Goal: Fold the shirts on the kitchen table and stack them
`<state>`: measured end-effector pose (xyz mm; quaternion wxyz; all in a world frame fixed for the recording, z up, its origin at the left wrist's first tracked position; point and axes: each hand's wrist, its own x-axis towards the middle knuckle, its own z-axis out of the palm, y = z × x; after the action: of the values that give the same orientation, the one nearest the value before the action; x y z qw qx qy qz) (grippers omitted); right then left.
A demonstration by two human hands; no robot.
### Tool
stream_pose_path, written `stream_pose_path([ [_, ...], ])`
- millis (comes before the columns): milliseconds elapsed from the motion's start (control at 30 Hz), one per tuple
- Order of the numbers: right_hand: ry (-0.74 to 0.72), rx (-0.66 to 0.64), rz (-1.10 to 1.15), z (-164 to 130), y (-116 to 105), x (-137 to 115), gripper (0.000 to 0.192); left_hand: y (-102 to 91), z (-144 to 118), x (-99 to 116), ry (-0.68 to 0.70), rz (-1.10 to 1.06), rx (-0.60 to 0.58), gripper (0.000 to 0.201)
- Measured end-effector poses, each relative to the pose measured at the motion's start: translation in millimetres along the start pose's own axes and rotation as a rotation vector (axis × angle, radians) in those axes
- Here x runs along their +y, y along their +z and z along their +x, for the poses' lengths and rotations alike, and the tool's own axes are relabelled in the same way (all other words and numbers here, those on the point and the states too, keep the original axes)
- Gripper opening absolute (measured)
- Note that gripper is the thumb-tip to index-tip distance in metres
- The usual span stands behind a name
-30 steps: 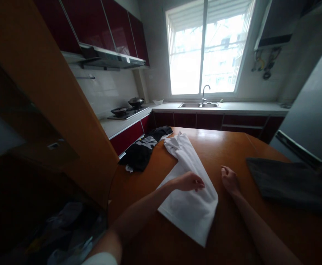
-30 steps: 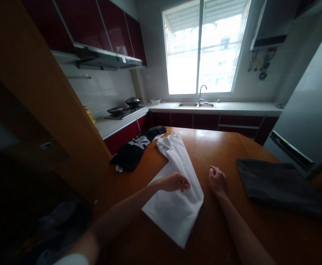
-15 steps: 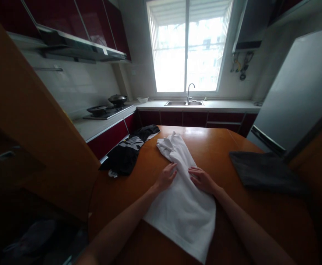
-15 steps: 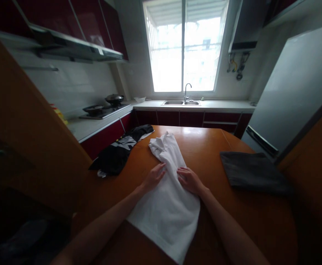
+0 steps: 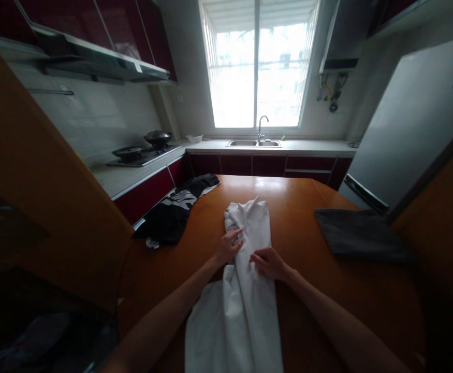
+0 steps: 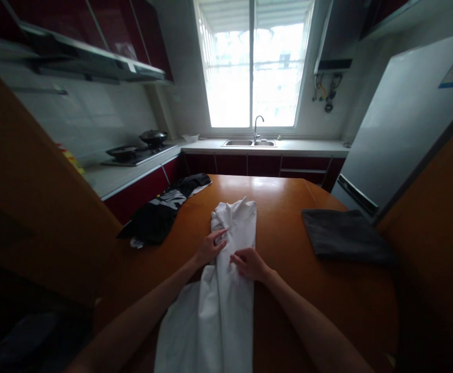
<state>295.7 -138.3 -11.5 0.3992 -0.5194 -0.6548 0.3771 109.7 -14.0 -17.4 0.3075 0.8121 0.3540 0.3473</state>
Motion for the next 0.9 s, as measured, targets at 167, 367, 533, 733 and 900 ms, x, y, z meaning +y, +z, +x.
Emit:
stream_pose_path([
  [167,-0.108,0.579,-0.094,18,-32,21,0.033,2.7,-7,18,0.215,0.192,-0.25,0.066],
  [367,-0.302,0.628,-0.361,22,-46,33,0.046,-0.3,-19,55,0.442,-0.069,-0.576,0.058],
  [533,-0.285,0.35,-0.518,22,-35,34,0.02,-40.2,-23,98,0.179,-0.128,-0.725,0.041],
  [733,-0.092,0.545,-0.572,24,-40,36,0.017,-50.4,-101,142,0.31,0.19,-0.786,0.076],
  [900,0.078,0.988,-0.191,26,-70,54,0.017,-25.5,-154,132,0.273,0.292,-0.78,0.083],
])
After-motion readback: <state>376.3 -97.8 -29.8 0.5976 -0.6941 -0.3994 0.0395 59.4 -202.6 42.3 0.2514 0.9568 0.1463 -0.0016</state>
